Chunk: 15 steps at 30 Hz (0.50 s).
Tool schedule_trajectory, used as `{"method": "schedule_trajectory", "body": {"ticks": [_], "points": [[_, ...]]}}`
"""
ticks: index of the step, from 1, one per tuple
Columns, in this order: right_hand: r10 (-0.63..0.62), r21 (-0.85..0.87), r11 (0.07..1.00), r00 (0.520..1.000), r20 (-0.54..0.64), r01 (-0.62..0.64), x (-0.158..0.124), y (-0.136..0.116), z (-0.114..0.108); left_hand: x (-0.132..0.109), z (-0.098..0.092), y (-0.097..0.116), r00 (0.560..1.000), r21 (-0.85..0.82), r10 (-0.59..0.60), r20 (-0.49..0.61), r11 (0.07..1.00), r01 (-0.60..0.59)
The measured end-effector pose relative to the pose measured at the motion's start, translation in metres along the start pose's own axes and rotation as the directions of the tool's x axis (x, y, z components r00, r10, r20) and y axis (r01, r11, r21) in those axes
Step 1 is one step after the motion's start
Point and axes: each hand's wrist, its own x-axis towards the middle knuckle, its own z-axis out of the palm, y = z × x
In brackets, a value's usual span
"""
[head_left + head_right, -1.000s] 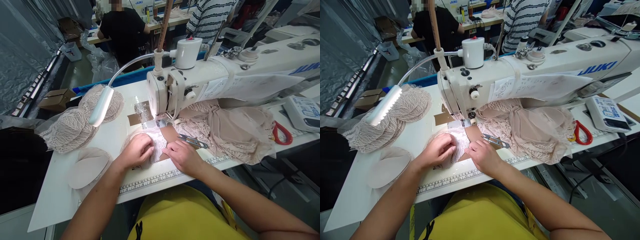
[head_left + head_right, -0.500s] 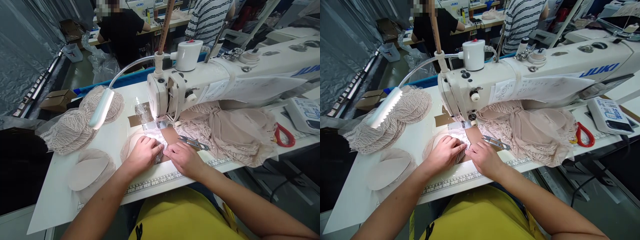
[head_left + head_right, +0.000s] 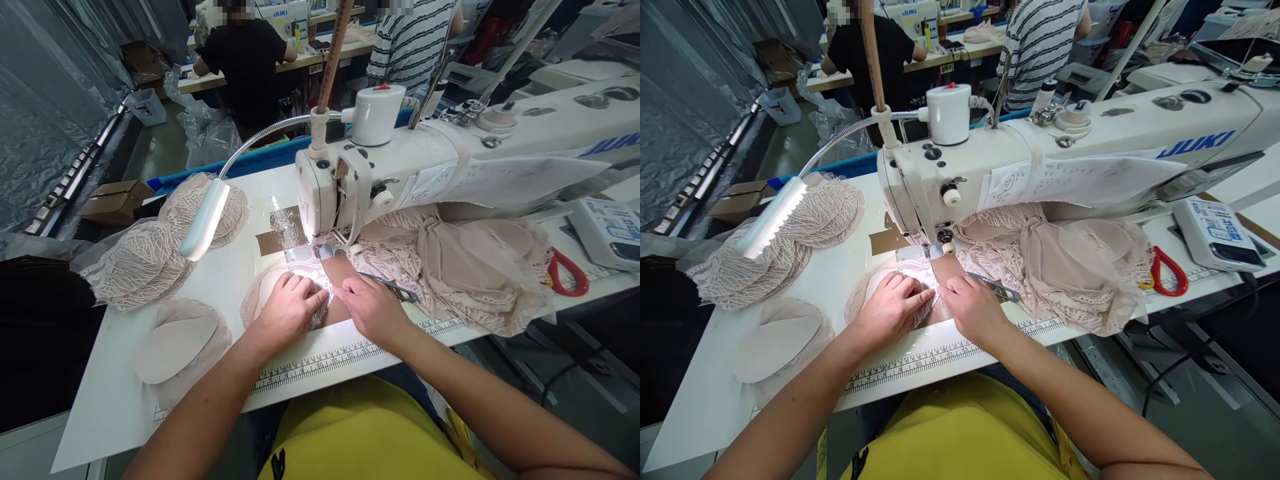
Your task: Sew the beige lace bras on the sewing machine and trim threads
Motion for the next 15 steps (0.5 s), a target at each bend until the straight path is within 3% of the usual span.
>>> {"method": "schedule_trajectory", "body": {"ticks": [6, 15], "points": [[-0.021, -0.042, 0.999, 0.997, 0.069, 0.024, 0.002, -0.001, -0.001, 0.001, -0.004, -0.002, 0.999, -0.059, -0.038, 0.019, 0.998, 0.039], [-0.023, -0.016, 1.0, 1.0, 0.02, 0.023, -0.002, 0.002, 0.006, 0.012, 0.0, -0.004, 0.992, 0.093, -0.085, 0.098, 0.993, 0.076]]}}
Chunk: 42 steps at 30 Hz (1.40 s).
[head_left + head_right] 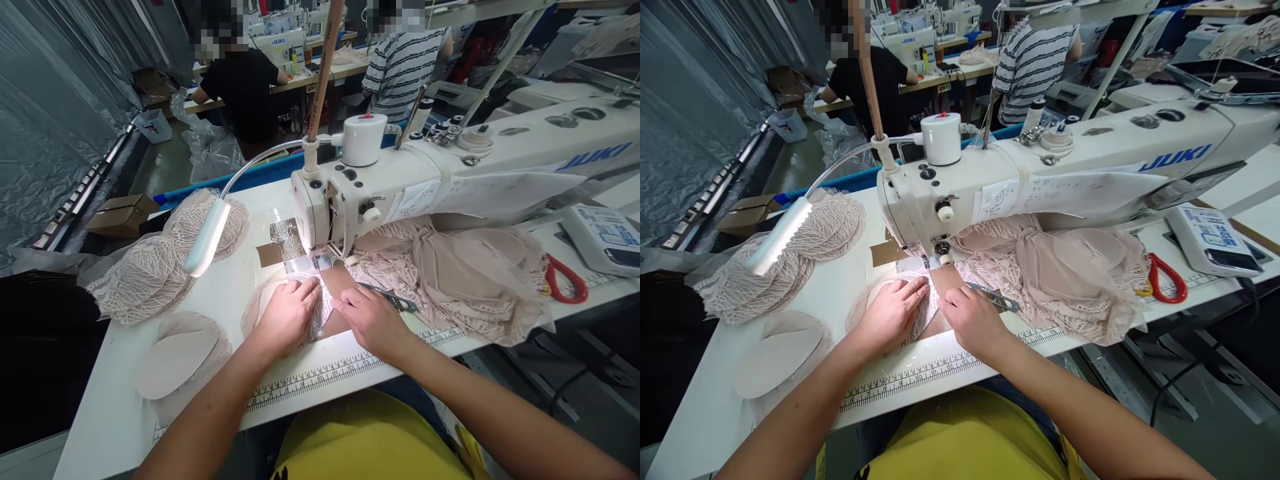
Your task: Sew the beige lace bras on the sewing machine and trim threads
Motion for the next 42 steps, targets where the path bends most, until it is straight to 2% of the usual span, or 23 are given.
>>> {"method": "schedule_trajectory", "body": {"ticks": [3, 8, 16, 22, 31, 39, 42], "points": [[0.006, -0.006, 1.0, 1.0, 0.025, -0.006, 0.002, 0.0, -0.002, 0.0, 0.0, -0.001, 1.0, -0.008, 0.006, 0.001, 1.0, -0.006], [0.017, -0.025, 1.0, 0.989, 0.146, -0.014, 0.011, -0.002, -0.014, 0.001, -0.004, -0.007, 1.0, -0.036, 0.014, 0.012, 0.999, -0.014], [0.005, -0.007, 1.0, 0.964, 0.267, -0.003, 0.04, 0.004, -0.023, 0.015, -0.003, -0.032, 0.997, -0.027, 0.077, -0.005, 0.997, -0.077], [0.027, -0.054, 0.998, 0.967, 0.254, -0.014, 0.055, 0.008, -0.02, 0.026, -0.002, -0.049, 0.993, -0.015, 0.119, -0.024, 0.993, -0.119], [-0.005, -0.03, 1.0, 0.986, 0.166, 0.01, 0.05, 0.014, -0.01, 0.017, -0.001, -0.04, 0.989, -0.085, 0.133, -0.057, 0.987, -0.137], [0.086, -0.058, 0.995, 0.982, 0.168, -0.077, 0.06, 0.013, -0.01, 0.026, 0.004, -0.058, 0.987, -0.102, 0.135, -0.084, 0.984, -0.144], [0.082, -0.052, 0.996, 0.985, 0.152, -0.075, 0.059, 0.015, -0.008, 0.028, 0.005, -0.061, 0.988, -0.108, 0.12, -0.094, 0.986, -0.13]]}}
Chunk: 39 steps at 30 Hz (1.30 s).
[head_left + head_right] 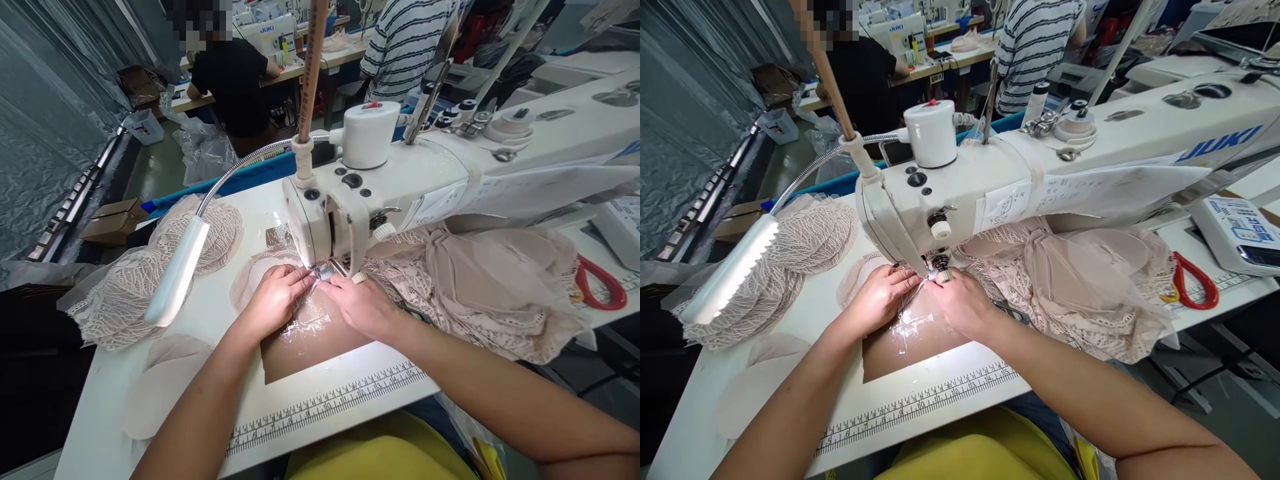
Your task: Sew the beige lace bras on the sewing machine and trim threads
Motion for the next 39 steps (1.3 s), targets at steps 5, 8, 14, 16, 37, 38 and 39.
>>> {"method": "schedule_trajectory", "body": {"ticks": [5, 8, 14, 16, 37, 38, 39], "points": [[0.002, 0.046, 0.999, 0.999, -0.043, 0.0, -0.002, 0.003, 0.001, 0.001, 0.002, -0.002, 0.999, -0.013, -0.042, -0.025, 0.999, 0.041], [0.01, 0.061, 0.998, 0.999, -0.043, -0.007, -0.002, 0.004, 0.001, 0.001, 0.003, -0.002, 0.998, -0.007, -0.049, -0.028, 0.999, 0.049], [0.015, 0.076, 0.997, 0.999, -0.038, -0.012, -0.003, 0.005, 0.002, 0.001, 0.003, 0.0, 0.998, -0.022, -0.05, -0.037, 0.999, 0.049], [0.019, 0.083, 0.996, 0.999, -0.035, -0.016, -0.004, 0.005, 0.002, 0.001, 0.002, 0.0, 0.998, -0.023, -0.048, -0.036, 0.999, 0.047], [0.063, 0.158, 0.986, 0.996, -0.057, -0.053, -0.005, 0.009, 0.0, -0.011, -0.023, 0.04, 0.975, -0.009, -0.207, 0.081, 0.978, 0.208], [0.062, 0.16, 0.986, 0.996, -0.057, -0.052, -0.005, 0.009, 0.0, -0.01, -0.023, 0.041, 0.978, -0.031, -0.192, 0.085, 0.98, 0.195], [0.063, 0.162, 0.985, 0.996, -0.061, -0.053, -0.005, 0.009, 0.0, -0.01, -0.023, 0.041, 0.98, -0.049, -0.18, 0.088, 0.982, 0.185]]}}
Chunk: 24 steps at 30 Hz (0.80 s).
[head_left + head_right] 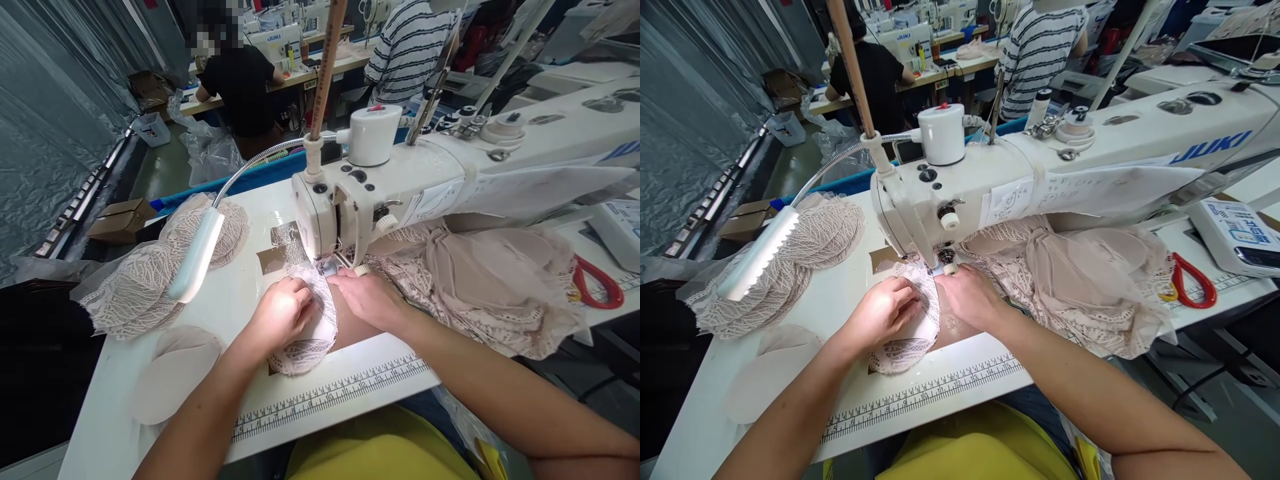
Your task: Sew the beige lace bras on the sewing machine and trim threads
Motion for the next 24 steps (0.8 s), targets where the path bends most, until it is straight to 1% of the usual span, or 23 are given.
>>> {"method": "schedule_trajectory", "body": {"ticks": [3, 5, 9, 12, 16, 20, 24], "points": [[-0.003, 0.005, 1.0, 1.0, -0.004, 0.003, -0.001, 0.0, -0.001, 0.002, 0.001, 0.0, 1.0, -0.024, 0.019, 0.012, 1.0, -0.018], [-0.025, 0.015, 1.0, 1.0, 0.017, 0.024, -0.001, -0.001, -0.002, 0.002, 0.002, -0.001, 0.999, -0.024, 0.034, 0.013, 0.999, -0.033], [-0.059, 0.005, 0.998, 0.997, 0.054, 0.059, -0.002, -0.004, -0.002, 0.002, 0.007, -0.003, 0.996, 0.029, 0.089, -0.004, 0.996, -0.089], [-0.052, -0.036, 0.998, 0.997, 0.06, 0.054, -0.002, -0.006, -0.002, 0.003, 0.012, -0.006, 0.994, 0.082, 0.109, 0.011, 0.991, -0.11], [-0.039, -0.081, 0.996, 0.997, 0.062, 0.044, 0.0, -0.007, 0.0, 0.007, 0.013, -0.011, 0.993, 0.106, 0.113, 0.028, 0.988, -0.115], [-0.031, -0.101, 0.994, 0.998, 0.056, 0.036, 0.001, -0.008, 0.002, 0.008, 0.015, -0.015, 0.992, 0.11, 0.123, 0.005, 0.986, -0.123], [-0.017, -0.119, 0.993, 0.997, 0.072, 0.025, 0.002, -0.009, 0.002, 0.009, 0.019, -0.019, 0.987, 0.109, 0.158, -0.018, 0.982, -0.155]]}}
